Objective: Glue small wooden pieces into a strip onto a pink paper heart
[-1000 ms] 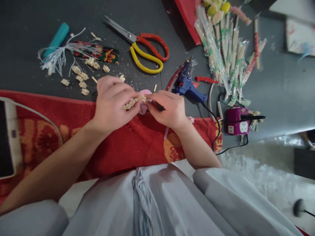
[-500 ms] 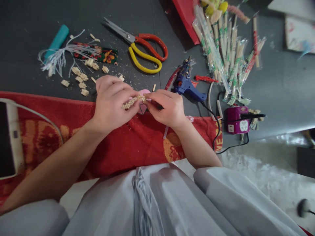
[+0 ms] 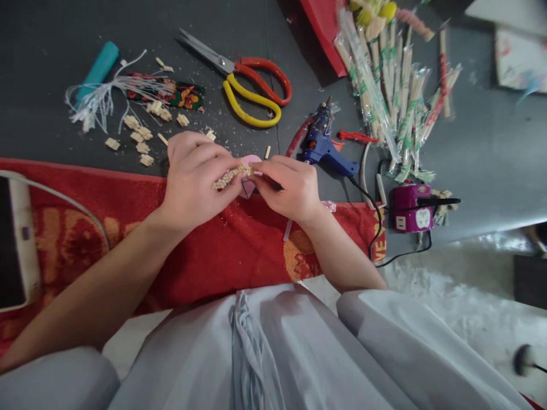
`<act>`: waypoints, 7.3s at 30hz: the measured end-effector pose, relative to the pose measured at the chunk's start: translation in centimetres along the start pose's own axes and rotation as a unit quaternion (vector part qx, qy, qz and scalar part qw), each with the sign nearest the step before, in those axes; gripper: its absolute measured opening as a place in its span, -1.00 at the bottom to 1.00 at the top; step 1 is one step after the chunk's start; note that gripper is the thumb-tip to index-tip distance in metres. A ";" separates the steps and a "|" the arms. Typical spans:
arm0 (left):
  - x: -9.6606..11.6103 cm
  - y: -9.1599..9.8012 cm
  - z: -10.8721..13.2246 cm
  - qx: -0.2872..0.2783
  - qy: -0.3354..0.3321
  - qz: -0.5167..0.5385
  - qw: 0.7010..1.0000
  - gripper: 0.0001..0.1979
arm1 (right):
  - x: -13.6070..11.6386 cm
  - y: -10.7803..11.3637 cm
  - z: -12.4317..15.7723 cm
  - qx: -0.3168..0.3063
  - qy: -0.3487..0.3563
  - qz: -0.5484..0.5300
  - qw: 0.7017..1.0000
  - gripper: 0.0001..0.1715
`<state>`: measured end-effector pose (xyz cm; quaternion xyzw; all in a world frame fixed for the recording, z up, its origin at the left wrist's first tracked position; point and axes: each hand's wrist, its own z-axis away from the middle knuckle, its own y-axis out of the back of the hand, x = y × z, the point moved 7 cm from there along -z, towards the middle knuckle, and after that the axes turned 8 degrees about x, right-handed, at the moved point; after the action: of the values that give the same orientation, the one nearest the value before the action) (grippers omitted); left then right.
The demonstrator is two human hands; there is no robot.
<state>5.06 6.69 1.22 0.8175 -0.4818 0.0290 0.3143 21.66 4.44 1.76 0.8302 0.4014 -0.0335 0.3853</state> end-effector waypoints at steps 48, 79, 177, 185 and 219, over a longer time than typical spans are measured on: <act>-0.1 0.2 -0.3 -0.097 0.204 0.137 0.965 -0.64 | 1.3 -0.6 -0.2 -0.099 -0.141 -0.094 0.980 -0.77; -2.1 -3.3 1.7 -0.066 0.524 0.455 0.717 -0.56 | 0.8 0.4 -1.0 0.053 -0.128 -0.078 0.987 -0.70; -3.1 -2.9 1.8 -0.015 0.610 0.452 0.651 -0.62 | 6.7 3.4 -0.5 0.046 -0.264 0.011 0.963 -0.55; -3.5 -3.0 2.0 -0.042 0.610 0.438 0.659 -0.61 | 4.2 0.6 -0.5 -0.064 -0.282 -0.057 0.956 -0.85; -2.8 -2.8 1.7 -0.042 0.572 0.429 0.697 -0.40 | 7.6 4.8 -0.3 0.037 -0.262 0.061 0.962 -0.89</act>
<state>5.41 8.87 -2.48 0.3332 -0.5083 0.6028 0.5170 30.02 7.66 2.15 0.8291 0.2330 -0.2415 0.4471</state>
